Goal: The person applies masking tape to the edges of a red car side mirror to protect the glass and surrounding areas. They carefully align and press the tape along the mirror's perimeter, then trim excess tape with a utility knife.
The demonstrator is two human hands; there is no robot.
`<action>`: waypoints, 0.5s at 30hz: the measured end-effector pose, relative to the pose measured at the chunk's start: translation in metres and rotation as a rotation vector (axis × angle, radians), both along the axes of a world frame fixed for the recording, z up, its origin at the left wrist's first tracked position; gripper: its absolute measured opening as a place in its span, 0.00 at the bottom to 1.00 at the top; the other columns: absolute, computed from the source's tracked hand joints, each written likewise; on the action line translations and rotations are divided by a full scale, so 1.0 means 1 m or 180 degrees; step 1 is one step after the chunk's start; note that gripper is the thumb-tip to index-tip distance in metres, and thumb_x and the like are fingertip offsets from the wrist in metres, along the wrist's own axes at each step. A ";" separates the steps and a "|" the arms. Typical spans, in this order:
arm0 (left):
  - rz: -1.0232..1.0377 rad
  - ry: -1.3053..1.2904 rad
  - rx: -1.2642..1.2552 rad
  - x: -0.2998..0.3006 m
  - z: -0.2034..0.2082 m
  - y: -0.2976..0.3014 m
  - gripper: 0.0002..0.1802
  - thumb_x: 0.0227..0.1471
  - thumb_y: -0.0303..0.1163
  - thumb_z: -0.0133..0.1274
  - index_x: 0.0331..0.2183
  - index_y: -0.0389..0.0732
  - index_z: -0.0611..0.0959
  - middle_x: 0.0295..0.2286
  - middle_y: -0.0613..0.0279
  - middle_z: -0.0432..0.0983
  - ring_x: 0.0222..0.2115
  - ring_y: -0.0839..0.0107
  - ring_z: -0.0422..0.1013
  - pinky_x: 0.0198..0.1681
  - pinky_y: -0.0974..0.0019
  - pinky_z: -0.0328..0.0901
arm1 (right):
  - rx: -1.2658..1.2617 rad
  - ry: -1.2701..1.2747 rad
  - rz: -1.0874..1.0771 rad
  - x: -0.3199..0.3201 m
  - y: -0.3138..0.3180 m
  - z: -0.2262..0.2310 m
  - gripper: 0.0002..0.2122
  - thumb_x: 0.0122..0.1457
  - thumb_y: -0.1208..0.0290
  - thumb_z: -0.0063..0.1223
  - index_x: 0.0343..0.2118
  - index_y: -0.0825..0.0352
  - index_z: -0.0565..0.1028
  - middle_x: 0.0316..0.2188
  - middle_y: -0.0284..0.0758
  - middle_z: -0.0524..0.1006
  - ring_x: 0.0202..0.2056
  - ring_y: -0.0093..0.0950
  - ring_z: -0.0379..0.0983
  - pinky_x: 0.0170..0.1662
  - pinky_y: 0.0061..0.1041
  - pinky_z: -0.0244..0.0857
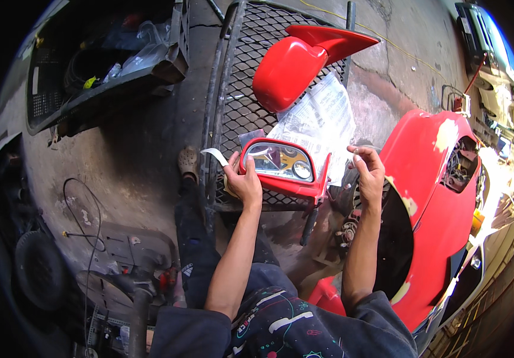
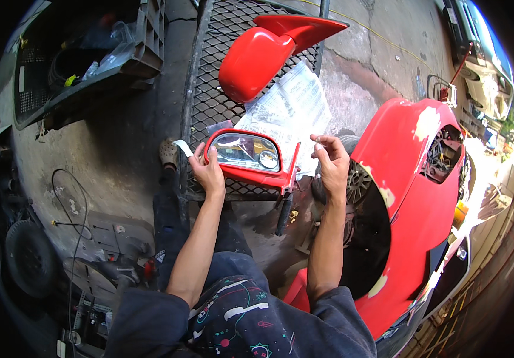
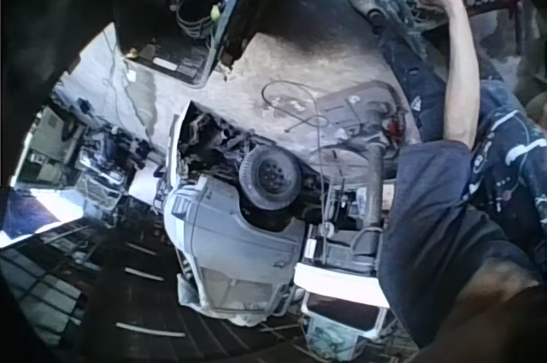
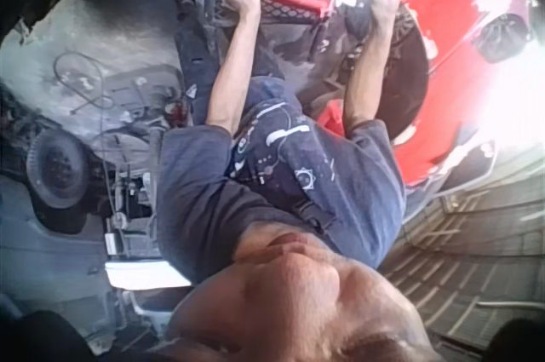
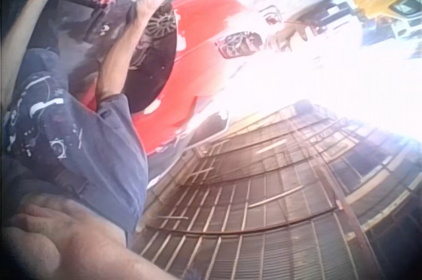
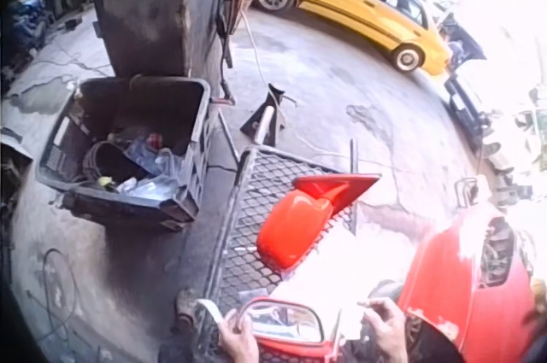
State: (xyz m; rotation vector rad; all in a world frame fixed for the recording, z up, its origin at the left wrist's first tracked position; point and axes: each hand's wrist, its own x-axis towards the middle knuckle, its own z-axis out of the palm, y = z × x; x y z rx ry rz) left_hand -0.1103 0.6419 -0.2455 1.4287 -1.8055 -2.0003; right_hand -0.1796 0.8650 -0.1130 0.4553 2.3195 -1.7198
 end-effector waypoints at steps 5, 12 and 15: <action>-0.0026 0.0301 -0.0013 -0.002 0.005 -0.024 0.22 0.57 0.36 0.47 0.49 0.31 0.72 0.45 0.50 0.72 0.45 0.60 0.70 0.46 0.62 0.65 | -0.0057 -0.0098 -0.0333 0.019 0.004 -0.005 0.06 0.59 0.78 0.49 0.38 0.71 0.71 0.40 0.40 0.77 0.35 0.18 0.71 0.38 0.19 0.67; -0.1447 0.0906 0.0359 -0.020 0.050 -0.099 0.16 0.59 0.34 0.45 0.38 0.32 0.81 0.32 0.63 0.77 0.34 0.78 0.69 0.39 0.73 0.62 | -0.0257 -0.0035 -0.0553 0.045 -0.007 0.017 0.07 0.57 0.79 0.52 0.39 0.70 0.71 0.40 0.39 0.77 0.35 0.16 0.70 0.39 0.17 0.65; -0.1835 0.0560 0.1564 -0.027 0.081 -0.108 0.13 0.57 0.31 0.47 0.38 0.33 0.81 0.31 0.63 0.78 0.33 0.79 0.72 0.38 0.75 0.64 | -0.0082 -0.0121 -0.0332 0.052 -0.016 0.032 0.10 0.54 0.80 0.54 0.40 0.70 0.71 0.40 0.37 0.77 0.37 0.17 0.71 0.42 0.17 0.65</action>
